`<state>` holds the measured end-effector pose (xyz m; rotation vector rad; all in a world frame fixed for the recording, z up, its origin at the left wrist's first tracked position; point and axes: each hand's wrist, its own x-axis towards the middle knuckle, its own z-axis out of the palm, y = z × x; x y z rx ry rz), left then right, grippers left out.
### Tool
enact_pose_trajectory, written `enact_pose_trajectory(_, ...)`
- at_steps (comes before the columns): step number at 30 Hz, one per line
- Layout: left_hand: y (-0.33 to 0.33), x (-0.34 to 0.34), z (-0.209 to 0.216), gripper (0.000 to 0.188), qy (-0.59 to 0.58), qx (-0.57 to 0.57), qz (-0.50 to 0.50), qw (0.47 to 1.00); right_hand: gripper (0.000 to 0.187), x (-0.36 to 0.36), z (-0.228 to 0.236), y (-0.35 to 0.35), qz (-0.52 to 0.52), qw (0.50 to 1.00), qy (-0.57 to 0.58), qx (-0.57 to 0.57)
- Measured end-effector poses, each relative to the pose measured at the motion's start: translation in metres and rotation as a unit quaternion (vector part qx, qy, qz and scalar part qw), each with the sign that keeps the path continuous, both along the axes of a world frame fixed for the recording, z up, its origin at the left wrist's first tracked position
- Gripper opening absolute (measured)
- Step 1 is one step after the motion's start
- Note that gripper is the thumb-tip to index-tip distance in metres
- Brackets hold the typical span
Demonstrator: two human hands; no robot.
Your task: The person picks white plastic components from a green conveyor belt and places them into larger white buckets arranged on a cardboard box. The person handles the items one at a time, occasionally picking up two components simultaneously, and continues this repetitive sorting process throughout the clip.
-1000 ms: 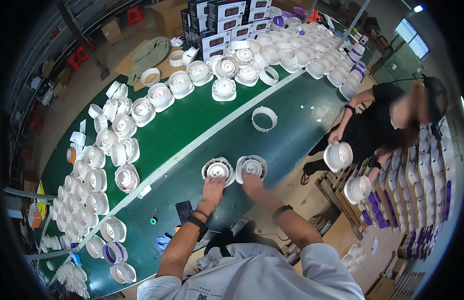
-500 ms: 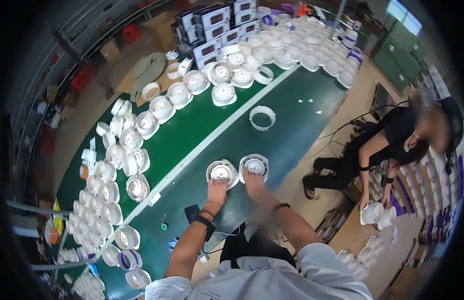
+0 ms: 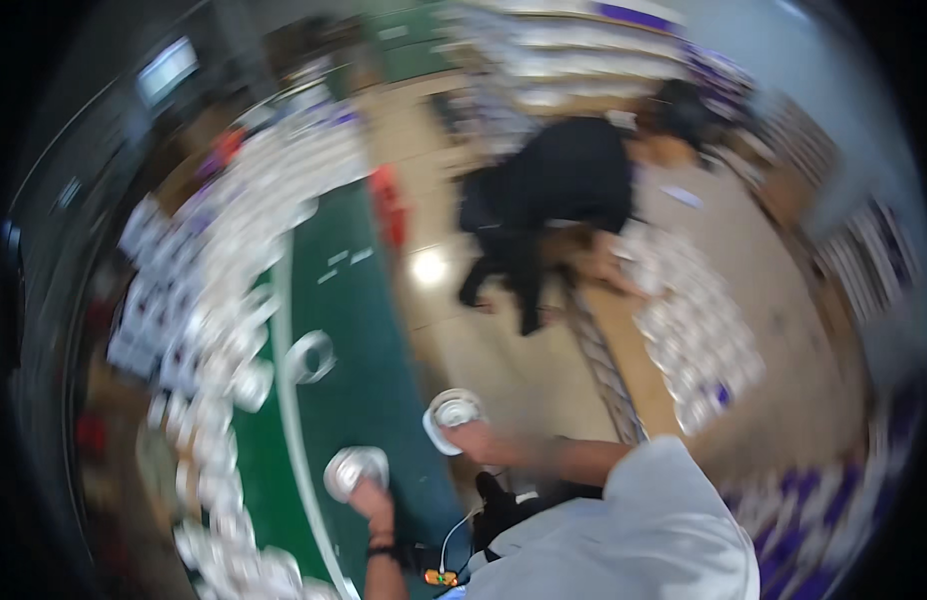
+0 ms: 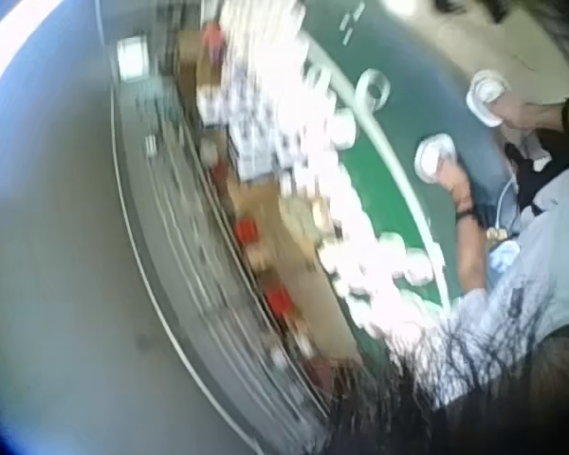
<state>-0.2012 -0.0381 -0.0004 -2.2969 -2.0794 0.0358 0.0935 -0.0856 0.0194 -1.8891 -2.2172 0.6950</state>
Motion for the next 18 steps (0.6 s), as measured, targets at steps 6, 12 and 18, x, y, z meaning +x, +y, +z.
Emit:
enact_pose_trajectory(6,-0.007,-0.005,0.009,0.024,-0.11,-0.03,-0.023,0.993,0.069,0.123,0.018,-0.111,-0.301,0.946,0.034,-0.115)
enact_pose_trajectory(12,0.053,-0.025,-0.081,0.03,-0.143,-0.197,-0.13,0.961,0.069,0.2,-0.02,-0.27,-0.57,0.813,0.049,-0.108)
enact_pose_trajectory(18,-0.043,0.251,0.02,0.032,-0.17,-0.222,-0.479,0.832,0.059,0.238,-0.057,-0.385,-0.689,0.701,0.109,-0.147)
